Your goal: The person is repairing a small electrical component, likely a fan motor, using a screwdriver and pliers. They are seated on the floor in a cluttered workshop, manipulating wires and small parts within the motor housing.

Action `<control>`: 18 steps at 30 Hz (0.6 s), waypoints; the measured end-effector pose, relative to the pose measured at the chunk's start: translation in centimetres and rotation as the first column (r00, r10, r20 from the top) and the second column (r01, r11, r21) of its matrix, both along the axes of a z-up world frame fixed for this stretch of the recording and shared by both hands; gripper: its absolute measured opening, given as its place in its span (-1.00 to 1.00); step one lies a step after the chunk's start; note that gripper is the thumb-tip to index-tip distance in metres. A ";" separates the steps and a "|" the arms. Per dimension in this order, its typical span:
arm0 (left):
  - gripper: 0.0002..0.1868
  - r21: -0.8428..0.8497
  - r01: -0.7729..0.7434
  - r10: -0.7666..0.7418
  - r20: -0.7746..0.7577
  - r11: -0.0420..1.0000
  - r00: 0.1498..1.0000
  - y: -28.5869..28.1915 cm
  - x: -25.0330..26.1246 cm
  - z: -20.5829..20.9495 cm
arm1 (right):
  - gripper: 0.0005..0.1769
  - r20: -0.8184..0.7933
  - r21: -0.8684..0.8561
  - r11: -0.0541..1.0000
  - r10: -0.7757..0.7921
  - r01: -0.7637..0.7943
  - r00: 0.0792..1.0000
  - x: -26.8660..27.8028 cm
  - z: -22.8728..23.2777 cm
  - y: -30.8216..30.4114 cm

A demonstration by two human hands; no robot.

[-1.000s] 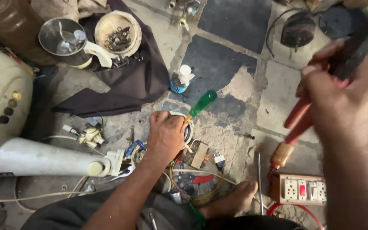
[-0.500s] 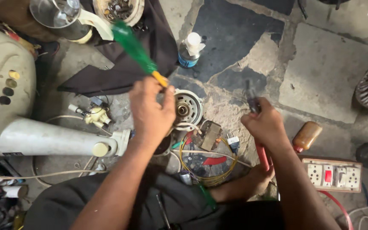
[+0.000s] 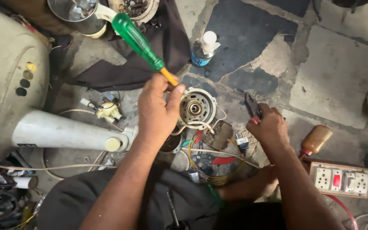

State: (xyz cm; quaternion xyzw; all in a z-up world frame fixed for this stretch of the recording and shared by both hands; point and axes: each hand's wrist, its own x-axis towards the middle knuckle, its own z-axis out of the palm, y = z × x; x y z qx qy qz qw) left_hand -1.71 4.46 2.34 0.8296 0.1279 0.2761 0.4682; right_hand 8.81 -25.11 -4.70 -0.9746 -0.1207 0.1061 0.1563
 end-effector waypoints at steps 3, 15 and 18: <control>-0.83 -0.145 0.080 -0.078 0.019 0.986 0.997 -0.2 0.6 -0.3 | -0.44 -0.147 -0.033 0.996 -0.092 0.088 0.985 -0.2 1.2 0.8; -0.74 -0.699 0.150 -0.006 0.205 0.699 0.979 3.5 0.9 0.2 | -0.21 -0.145 -0.079 0.996 -0.059 0.048 0.988 0.9 -1.1 -0.4; -0.70 -0.708 0.110 -0.017 0.137 0.698 0.990 4.2 1.0 0.0 | -0.21 -0.148 -0.108 0.992 -0.086 0.071 0.985 0.9 -0.9 -0.1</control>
